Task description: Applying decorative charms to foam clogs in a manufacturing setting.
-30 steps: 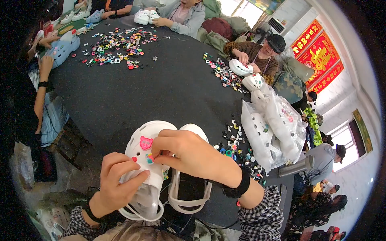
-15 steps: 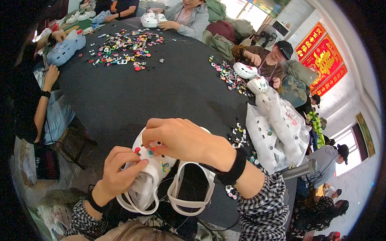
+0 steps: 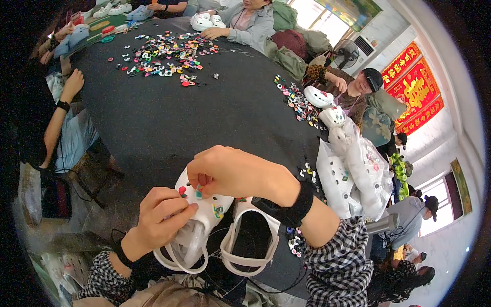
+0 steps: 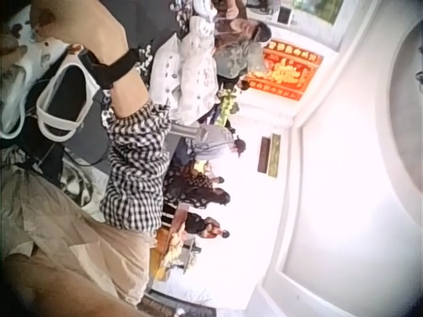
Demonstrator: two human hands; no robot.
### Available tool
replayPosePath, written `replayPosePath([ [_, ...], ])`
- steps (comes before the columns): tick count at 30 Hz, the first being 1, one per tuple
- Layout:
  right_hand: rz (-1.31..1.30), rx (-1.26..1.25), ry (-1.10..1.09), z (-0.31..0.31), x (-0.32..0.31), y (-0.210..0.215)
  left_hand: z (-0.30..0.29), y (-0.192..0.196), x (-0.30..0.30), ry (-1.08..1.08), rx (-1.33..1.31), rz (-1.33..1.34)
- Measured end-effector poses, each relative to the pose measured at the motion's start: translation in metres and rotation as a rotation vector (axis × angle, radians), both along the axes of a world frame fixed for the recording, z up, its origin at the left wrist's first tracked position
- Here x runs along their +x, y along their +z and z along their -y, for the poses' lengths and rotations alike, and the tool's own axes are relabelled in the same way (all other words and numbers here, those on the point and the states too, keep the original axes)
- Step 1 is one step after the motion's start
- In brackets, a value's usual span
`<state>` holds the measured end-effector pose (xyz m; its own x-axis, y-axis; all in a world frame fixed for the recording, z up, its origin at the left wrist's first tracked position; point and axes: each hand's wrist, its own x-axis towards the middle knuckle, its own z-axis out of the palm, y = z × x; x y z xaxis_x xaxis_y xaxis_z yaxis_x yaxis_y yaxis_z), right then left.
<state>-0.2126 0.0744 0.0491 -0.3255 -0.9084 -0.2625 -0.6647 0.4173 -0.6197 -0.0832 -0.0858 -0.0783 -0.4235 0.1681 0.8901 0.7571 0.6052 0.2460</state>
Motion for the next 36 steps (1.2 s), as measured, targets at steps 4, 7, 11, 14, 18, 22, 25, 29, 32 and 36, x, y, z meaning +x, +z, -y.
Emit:
replayPosePath([
  [4, -0.133, 0.147, 0.100, 0.013, -0.002, 0.005, -0.001, 0.005, -0.001, -0.008, -0.022, -0.001],
  [7, -0.173, 0.256, 0.149, 0.026, -0.003, 0.007, -0.001, 0.001, -0.001, 0.002, -0.021, -0.009],
  [11, -0.189, 0.262, 0.244, 0.026, -0.013, 0.006, -0.002, 0.000, 0.001, 0.015, -0.001, -0.020],
  [14, -0.283, 0.176, 0.282, 0.018, -0.024, -0.009, -0.002, 0.001, 0.002, 0.020, -0.009, -0.023],
  [18, -0.023, 0.374, 0.038, 0.023, -0.031, -0.006, -0.001, -0.005, 0.007, -0.001, -0.002, -0.028],
  [22, 0.029, 0.555, 0.139, 0.025, -0.035, -0.008, -0.001, -0.006, 0.006, 0.010, -0.021, -0.041],
  [25, -0.054, 0.537, 0.127, 0.028, -0.024, -0.009, 0.001, -0.006, 0.008, 0.009, -0.029, -0.050],
  [29, -0.146, 0.558, 0.104, 0.031, -0.012, -0.003, 0.000, -0.008, 0.008, -0.008, -0.019, -0.038],
  [32, -0.125, 0.539, 0.115, 0.029, -0.014, 0.000, 0.001, -0.003, 0.009, -0.014, 0.006, 0.009],
  [36, -0.110, 0.264, 0.055, -0.004, -0.023, -0.007, -0.005, 0.003, 0.003, 0.003, 0.057, 0.051],
])
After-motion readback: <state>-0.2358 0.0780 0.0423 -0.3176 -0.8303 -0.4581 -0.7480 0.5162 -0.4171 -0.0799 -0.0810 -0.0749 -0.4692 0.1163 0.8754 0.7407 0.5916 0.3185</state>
